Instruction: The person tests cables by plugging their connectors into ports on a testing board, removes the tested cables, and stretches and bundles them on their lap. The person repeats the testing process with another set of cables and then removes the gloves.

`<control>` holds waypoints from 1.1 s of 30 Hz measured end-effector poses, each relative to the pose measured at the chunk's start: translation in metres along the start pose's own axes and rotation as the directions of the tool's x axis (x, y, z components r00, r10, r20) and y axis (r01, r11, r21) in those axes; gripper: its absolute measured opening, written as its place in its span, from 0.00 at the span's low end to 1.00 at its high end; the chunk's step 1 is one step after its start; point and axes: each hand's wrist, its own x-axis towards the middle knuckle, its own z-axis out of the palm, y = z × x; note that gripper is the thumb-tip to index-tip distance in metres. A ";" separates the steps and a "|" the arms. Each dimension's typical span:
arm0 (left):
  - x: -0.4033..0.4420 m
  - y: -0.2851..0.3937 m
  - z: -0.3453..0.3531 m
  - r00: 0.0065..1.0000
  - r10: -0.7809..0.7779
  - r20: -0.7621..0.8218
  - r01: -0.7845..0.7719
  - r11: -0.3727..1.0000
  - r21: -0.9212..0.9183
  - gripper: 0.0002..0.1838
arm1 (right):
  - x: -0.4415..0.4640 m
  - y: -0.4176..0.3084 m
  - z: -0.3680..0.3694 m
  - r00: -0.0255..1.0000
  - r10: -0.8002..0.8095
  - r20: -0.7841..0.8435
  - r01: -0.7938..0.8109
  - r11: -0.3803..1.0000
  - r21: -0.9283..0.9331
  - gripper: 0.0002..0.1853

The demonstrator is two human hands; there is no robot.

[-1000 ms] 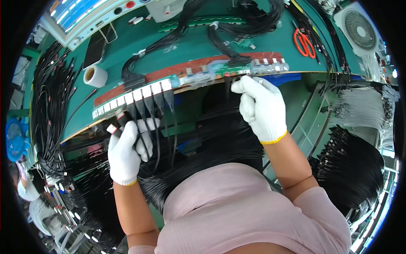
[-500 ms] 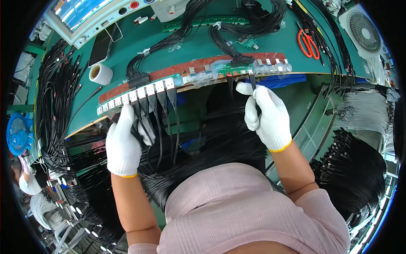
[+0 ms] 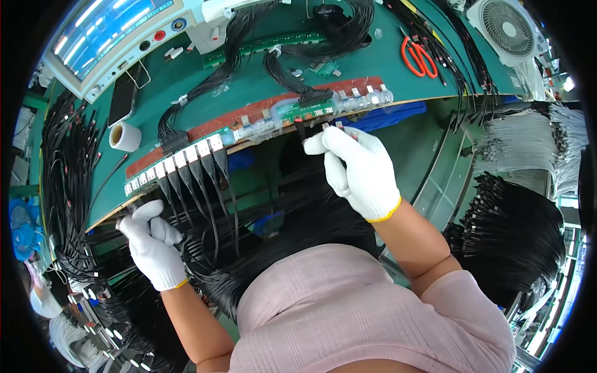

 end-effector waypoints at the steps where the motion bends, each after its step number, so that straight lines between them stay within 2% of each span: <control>1: -0.004 0.007 0.002 0.986 -0.152 0.064 0.159 0.981 -0.116 0.34 | 0.004 -0.001 -0.002 0.999 0.018 0.032 -0.018 1.000 -0.016 0.18; 2: 0.001 0.003 -0.005 0.948 -0.181 0.260 0.241 0.946 -0.217 0.33 | 0.010 -0.003 -0.004 0.997 0.033 0.065 -0.031 0.999 -0.032 0.19; 3: 0.010 -0.004 -0.015 0.876 -0.176 0.449 0.333 0.894 -0.300 0.33 | 0.020 -0.002 -0.011 0.986 0.005 0.166 -0.007 1.000 0.011 0.19; 4: 0.015 -0.006 -0.020 0.774 -0.138 0.619 0.433 0.827 -0.358 0.34 | 0.020 -0.005 -0.014 0.986 0.027 0.167 -0.035 0.998 0.043 0.19; 5: 0.013 -0.007 -0.019 0.812 -0.217 0.541 0.471 0.791 -0.389 0.32 | 0.021 -0.008 -0.017 0.984 0.051 0.172 -0.065 0.995 0.072 0.19; 6: 0.015 -0.010 -0.026 0.754 -0.205 0.624 0.539 0.735 -0.410 0.28 | 0.021 -0.008 -0.017 0.981 0.083 0.177 -0.102 0.990 0.102 0.19; 8: 0.006 -0.012 -0.017 0.871 -0.215 0.442 0.412 0.810 -0.417 0.24 | 0.020 -0.005 -0.010 0.987 0.093 0.134 -0.116 0.978 0.173 0.19; 9: 0.003 -0.012 -0.014 0.895 -0.202 0.397 0.344 0.880 -0.328 0.20 | 0.019 -0.007 -0.006 0.987 0.098 0.125 -0.123 0.970 0.211 0.20; 10: -0.001 -0.009 -0.007 0.936 -0.206 0.286 0.272 0.938 -0.214 0.18 | 0.017 -0.007 -0.004 0.988 0.105 0.114 -0.130 0.960 0.250 0.20; 11: 0.001 -0.010 -0.007 0.949 -0.109 0.295 0.123 0.992 -0.029 0.18 | 0.019 -0.005 -0.005 0.986 0.096 0.136 -0.131 0.952 0.277 0.20; 12: 0.002 -0.011 -0.006 0.945 -0.018 0.328 -0.036 0.987 0.156 0.18 | 0.019 -0.004 -0.004 0.986 0.094 0.136 -0.127 0.956 0.263 0.19; 14: -0.004 -0.002 0.009 0.959 -0.082 0.270 0.051 0.991 0.121 0.19 | 0.018 -0.004 -0.005 0.989 0.081 0.127 -0.109 0.967 0.232 0.19; 15: -0.003 -0.002 0.011 0.963 -0.091 0.254 0.065 0.992 0.108 0.19 | 0.019 -0.008 -0.014 0.970 0.081 0.228 -0.121 0.979 0.167 0.21; 16: -0.001 -0.002 0.012 0.967 -0.095 0.238 0.074 0.993 0.094 0.19 | 0.015 -0.008 -0.013 0.988 0.037 0.152 -0.049 0.996 0.077 0.21; 17: 0.003 -0.006 0.008 0.959 -0.054 0.278 0.018 0.991 0.132 0.17 | 0.012 -0.008 -0.010 0.996 -0.017 0.085 0.019 1.000 -0.021 0.21; 18: 0.004 -0.003 0.009 0.968 -0.074 0.241 0.054 0.995 0.089 0.17 | 0.009 -0.008 -0.006 0.997 -0.076 0.025 0.079 0.989 -0.124 0.21; 19: 0.003 -0.002 0.010 0.974 -0.100 0.202 0.092 0.995 0.046 0.16 | 0.007 -0.002 -0.006 0.986 -0.140 -0.091 0.133 0.988 -0.082 0.23; 21: 0.000 0.003 0.015 0.974 -0.148 0.170 0.159 0.986 -0.051 0.15 | 0.011 0.008 -0.018 0.919 -0.324 -0.226 0.297 0.944 -0.147 0.23; 24: 0.002 0.007 0.021 0.972 -0.141 0.190 0.166 0.978 -0.124 0.14 | 0.013 0.012 -0.032 0.898 -0.248 -0.363 0.330 0.926 0.184 0.21; 26: 0.003 0.008 0.018 0.971 -0.146 0.191 0.157 0.987 -0.043 0.18 | 0.007 0.007 -0.027 0.932 -0.235 -0.278 0.243 0.970 -0.003 0.19; 28: 0.004 0.014 0.017 0.969 -0.150 0.195 0.144 0.989 0.044 0.24 | 0.006 0.007 -0.019 0.959 -0.161 -0.235 0.150 0.987 -0.062 0.20; 29: 0.012 0.014 0.008 0.900 -0.289 0.326 0.309 0.951 -0.013 0.28 | 0.004 0.004 -0.012 0.971 -0.115 -0.208 0.112 0.993 -0.026 0.21; 30: 0.025 0.008 0.001 0.890 -0.352 0.289 0.391 0.916 -0.089 0.32 | 0.004 0.001 -0.011 0.986 -0.072 -0.150 0.075 0.997 0.011 0.17; 31: 0.040 -0.003 -0.015 0.908 -0.295 0.298 0.327 0.943 -0.062 0.34 | 0.009 0.002 -0.011 0.993 -0.058 -0.104 0.057 0.998 -0.009 0.17; 33: 0.057 -0.009 -0.017 0.910 -0.348 0.224 0.382 0.915 -0.130 0.37 | 0.018 0.002 -0.009 0.998 -0.061 -0.014 0.061 0.998 -0.033 0.18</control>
